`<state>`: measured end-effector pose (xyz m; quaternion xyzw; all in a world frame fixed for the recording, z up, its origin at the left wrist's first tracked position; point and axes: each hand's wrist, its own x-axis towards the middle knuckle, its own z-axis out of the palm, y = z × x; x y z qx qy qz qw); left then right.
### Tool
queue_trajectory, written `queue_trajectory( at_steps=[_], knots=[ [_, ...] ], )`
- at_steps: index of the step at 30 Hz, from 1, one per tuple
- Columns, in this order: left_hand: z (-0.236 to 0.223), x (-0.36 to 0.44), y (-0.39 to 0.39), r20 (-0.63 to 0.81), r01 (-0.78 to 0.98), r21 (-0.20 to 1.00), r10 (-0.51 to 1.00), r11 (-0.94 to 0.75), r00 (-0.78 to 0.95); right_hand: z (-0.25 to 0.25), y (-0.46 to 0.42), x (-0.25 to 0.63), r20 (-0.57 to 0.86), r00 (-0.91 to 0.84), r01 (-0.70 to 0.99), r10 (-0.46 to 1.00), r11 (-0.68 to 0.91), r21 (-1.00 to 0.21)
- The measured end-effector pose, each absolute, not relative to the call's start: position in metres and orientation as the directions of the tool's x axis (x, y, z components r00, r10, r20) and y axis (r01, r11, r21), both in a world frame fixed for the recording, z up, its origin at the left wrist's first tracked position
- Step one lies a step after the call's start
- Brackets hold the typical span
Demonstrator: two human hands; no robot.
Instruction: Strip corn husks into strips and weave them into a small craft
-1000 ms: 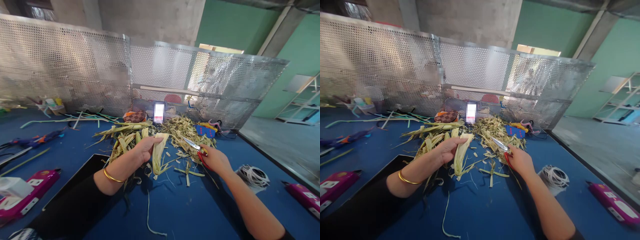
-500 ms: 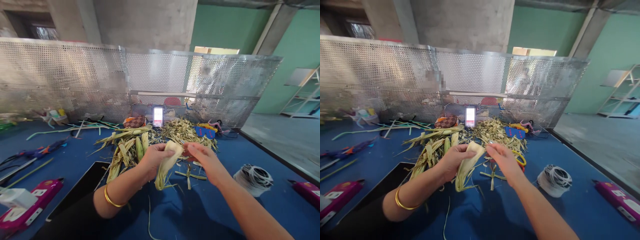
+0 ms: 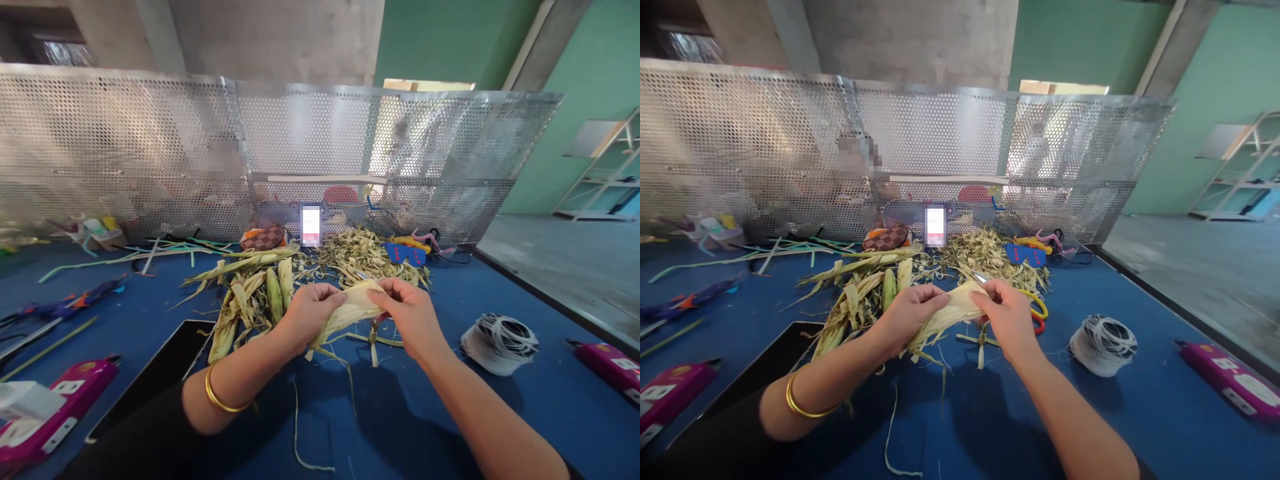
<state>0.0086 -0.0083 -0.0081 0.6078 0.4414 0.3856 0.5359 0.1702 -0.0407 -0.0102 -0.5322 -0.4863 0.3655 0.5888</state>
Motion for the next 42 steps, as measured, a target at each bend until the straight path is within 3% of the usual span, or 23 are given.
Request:
queue_trajectory(
  at_steps=[4, 8, 11, 15, 18, 24, 30, 34, 37, 42],
  knots=[
    [-0.005, 0.005, -0.004, 0.144, 0.209, 0.952, 0.929, -0.225, 0.341, -0.009, -0.042, 0.172, 0.190, 0.248, 0.104, 0.950, 0.169, -0.980],
    [-0.002, 0.003, -0.002, 0.194, 0.281, 0.909, 0.908, -0.309, 0.370, -0.009, -0.042, 0.177, 0.159, 0.132, 0.142, 0.978, 0.141, -0.980],
    [-0.003, 0.002, -0.001, 0.152, 0.280, 0.916, 0.894, -0.288, 0.422, -0.010, -0.041, 0.181, 0.174, 0.112, 0.178, 0.978, 0.153, -0.972],
    [-0.002, -0.002, 0.003, -0.008, 0.276, 0.949, 0.860, -0.155, 0.510, -0.013, -0.037, 0.188, 0.206, 0.230, 0.130, 0.951, 0.180, -0.975],
    [0.001, -0.008, 0.010, -0.045, 0.252, 0.963, 0.867, -0.094, 0.496, -0.015, -0.035, 0.193, 0.211, 0.296, 0.118, 0.931, 0.184, -0.976],
    [0.003, -0.021, 0.024, -0.064, 0.330, 0.935, 0.850, -0.133, 0.523, -0.015, -0.034, 0.196, 0.242, 0.341, 0.151, 0.908, 0.201, -0.968],
    [0.005, -0.027, 0.025, 0.016, 0.416, 0.866, 0.848, -0.276, 0.530, -0.017, -0.033, 0.198, 0.273, 0.401, 0.173, 0.874, 0.220, -0.960],
    [0.010, -0.027, 0.026, -0.062, 0.303, 0.944, 0.827, -0.133, 0.559, -0.019, -0.030, 0.203, 0.279, 0.448, 0.109, 0.849, 0.258, -0.960],
    [0.012, -0.029, 0.029, -0.066, 0.172, 0.985, 0.870, -0.022, 0.488, -0.017, -0.030, 0.203, 0.201, 0.416, 0.006, 0.887, 0.218, -0.976],
    [0.010, -0.028, 0.036, -0.118, -0.192, 0.963, 0.934, 0.191, 0.336, -0.015, -0.031, 0.197, 0.126, 0.339, -0.075, 0.932, 0.161, -0.984]
  ],
)
